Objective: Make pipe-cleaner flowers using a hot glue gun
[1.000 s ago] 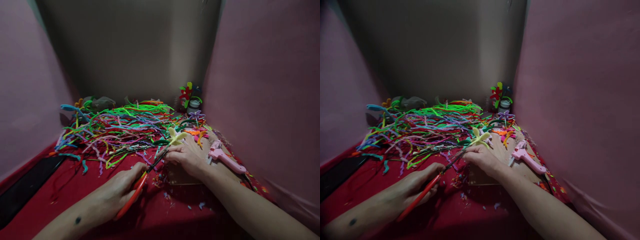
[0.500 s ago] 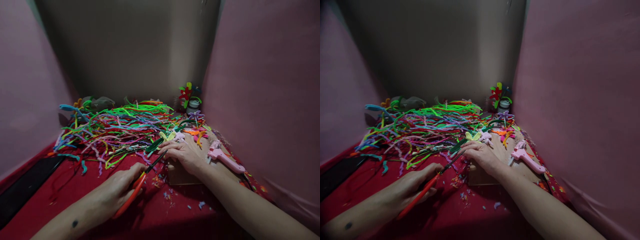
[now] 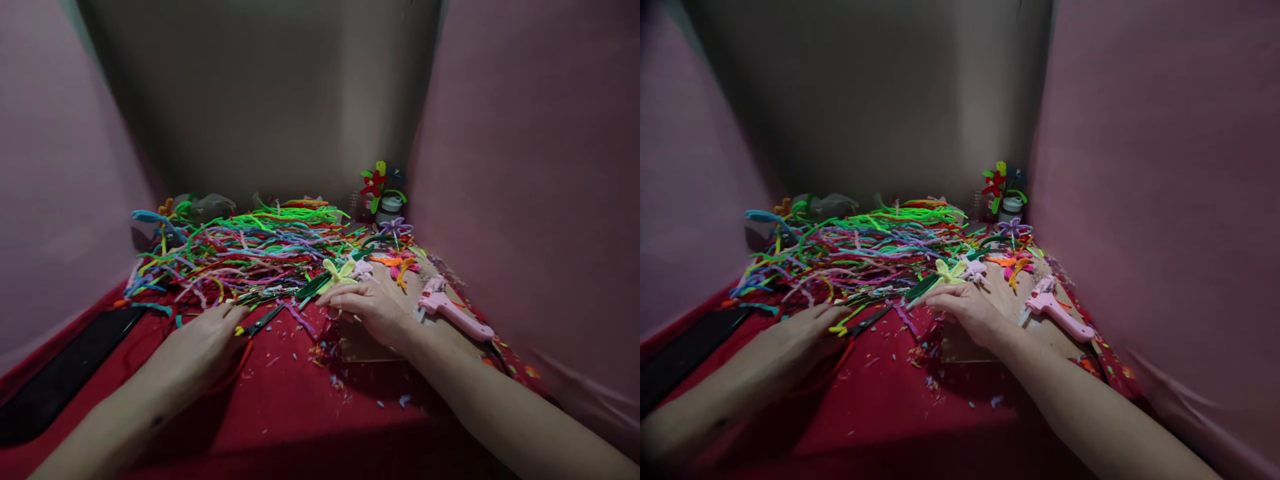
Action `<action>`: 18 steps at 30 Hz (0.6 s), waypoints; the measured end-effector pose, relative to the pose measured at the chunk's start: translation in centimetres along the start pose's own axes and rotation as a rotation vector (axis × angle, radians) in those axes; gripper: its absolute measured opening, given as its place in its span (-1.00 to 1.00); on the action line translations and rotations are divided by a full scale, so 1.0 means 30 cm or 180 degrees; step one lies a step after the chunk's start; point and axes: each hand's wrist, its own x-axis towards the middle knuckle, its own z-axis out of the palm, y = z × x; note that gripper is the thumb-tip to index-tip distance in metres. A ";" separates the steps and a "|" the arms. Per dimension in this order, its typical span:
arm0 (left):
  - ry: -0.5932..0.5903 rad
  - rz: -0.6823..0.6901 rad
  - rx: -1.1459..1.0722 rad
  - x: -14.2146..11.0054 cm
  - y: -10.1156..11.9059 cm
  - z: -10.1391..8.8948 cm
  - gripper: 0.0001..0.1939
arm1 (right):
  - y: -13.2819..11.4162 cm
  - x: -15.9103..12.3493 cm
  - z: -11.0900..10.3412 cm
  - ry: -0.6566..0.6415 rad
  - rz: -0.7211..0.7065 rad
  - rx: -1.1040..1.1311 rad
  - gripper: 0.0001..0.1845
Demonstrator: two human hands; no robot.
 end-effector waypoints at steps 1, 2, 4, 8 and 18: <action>0.0014 0.0188 -0.0112 0.009 0.045 -0.009 -0.74 | 0.002 -0.001 0.001 -0.0042 0.0005 0.0091 -0.78; 0.0013 0.0408 -0.0366 0.019 0.095 -0.017 -0.73 | 0.004 -0.002 0.003 -0.0089 0.0020 0.0197 -0.78; 0.0105 0.0586 -0.1031 0.039 0.194 -0.028 -0.75 | 0.008 -0.003 0.005 -0.0197 0.0055 0.0430 -0.78; 0.0368 0.0503 -0.1937 0.079 0.317 -0.031 -0.80 | 0.017 -0.001 0.005 -0.0268 0.0149 0.0811 -0.79; 0.0745 0.0912 -0.1977 0.131 0.341 -0.019 -0.81 | 0.016 0.007 0.005 -0.0421 0.0327 0.1244 -0.88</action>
